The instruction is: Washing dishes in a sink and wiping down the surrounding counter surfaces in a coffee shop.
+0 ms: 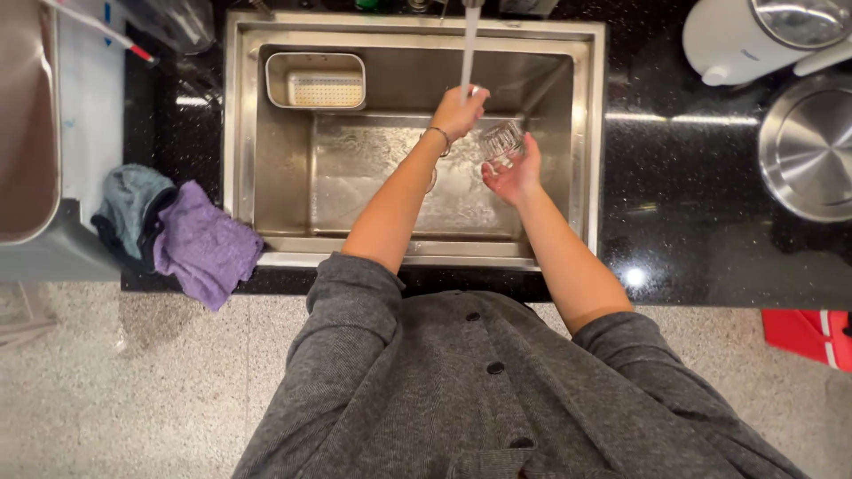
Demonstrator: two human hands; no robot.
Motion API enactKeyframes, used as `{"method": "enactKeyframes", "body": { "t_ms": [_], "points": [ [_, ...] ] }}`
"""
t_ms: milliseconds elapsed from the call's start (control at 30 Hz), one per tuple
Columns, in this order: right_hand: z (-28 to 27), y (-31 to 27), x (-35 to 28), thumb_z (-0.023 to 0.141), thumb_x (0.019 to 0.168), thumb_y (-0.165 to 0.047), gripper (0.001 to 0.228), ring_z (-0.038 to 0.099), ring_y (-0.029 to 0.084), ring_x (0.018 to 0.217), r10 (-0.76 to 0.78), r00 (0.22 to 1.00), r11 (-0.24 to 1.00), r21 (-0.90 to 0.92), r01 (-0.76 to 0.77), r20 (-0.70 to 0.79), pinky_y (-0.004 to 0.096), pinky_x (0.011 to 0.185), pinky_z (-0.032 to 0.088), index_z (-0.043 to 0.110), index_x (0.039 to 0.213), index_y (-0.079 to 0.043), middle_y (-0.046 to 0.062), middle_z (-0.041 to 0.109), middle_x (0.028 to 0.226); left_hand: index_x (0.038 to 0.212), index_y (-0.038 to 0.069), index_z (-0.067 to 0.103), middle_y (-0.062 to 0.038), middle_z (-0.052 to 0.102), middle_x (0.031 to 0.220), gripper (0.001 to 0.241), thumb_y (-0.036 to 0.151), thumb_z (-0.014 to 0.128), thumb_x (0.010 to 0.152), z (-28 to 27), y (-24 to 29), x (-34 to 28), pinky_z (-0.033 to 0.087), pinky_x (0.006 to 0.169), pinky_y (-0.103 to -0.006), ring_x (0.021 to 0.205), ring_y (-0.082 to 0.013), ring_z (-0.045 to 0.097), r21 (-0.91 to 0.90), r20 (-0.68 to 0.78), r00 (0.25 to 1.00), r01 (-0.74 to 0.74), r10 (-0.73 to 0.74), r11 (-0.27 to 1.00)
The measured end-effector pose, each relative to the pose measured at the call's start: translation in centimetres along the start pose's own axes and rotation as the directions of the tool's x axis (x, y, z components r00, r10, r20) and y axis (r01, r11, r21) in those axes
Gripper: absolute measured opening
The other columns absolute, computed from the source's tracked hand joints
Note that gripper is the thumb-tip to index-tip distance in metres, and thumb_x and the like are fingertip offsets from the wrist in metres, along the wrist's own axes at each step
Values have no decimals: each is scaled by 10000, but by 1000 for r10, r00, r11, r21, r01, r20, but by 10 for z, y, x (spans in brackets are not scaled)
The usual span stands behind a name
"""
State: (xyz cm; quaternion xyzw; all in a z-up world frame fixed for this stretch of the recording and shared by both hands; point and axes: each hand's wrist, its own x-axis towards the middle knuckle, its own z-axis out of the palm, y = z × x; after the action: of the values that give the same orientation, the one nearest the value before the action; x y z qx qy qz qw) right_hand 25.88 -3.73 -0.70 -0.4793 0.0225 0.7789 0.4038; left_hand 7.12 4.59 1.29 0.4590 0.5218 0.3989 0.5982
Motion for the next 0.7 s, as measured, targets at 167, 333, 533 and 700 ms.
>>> {"method": "enactKeyframes", "body": {
  "t_ms": [167,333,533,700],
  "points": [
    [-20,-2,-2,617,790,-742,729,622,334,874,-42,999,999,-7,42,19,439,712,555,524,1225,-165,157,572,1111,941,32,755,12,605,674,525,506,545,1025,13,-40,27,418,536,-263,572,-58,518,33,-66,977,-199,201,979],
    [34,-13,-32,561,782,-740,716,652,323,852,-223,975,947,-234,222,22,433,674,541,468,1272,-227,79,619,1155,822,-69,724,-35,587,571,1004,785,230,1012,-24,-51,12,447,514,-290,493,-132,572,-30,-288,945,151,-153,988],
    [106,-13,-7,578,903,-572,572,570,255,836,-476,855,632,-595,497,208,438,658,560,511,1346,-218,92,558,1219,1180,59,687,9,599,769,1151,1003,171,772,-75,-41,-46,260,493,-292,551,-135,396,-736,88,969,220,-232,640],
    [165,3,-16,747,941,-493,608,630,322,1186,-439,463,-432,-633,642,770,414,978,528,501,1447,-261,128,570,1332,1282,147,680,-39,661,1054,1117,955,133,738,-115,-22,-93,406,665,-351,773,-192,535,-766,-61,954,145,-295,626]
  ]
}}
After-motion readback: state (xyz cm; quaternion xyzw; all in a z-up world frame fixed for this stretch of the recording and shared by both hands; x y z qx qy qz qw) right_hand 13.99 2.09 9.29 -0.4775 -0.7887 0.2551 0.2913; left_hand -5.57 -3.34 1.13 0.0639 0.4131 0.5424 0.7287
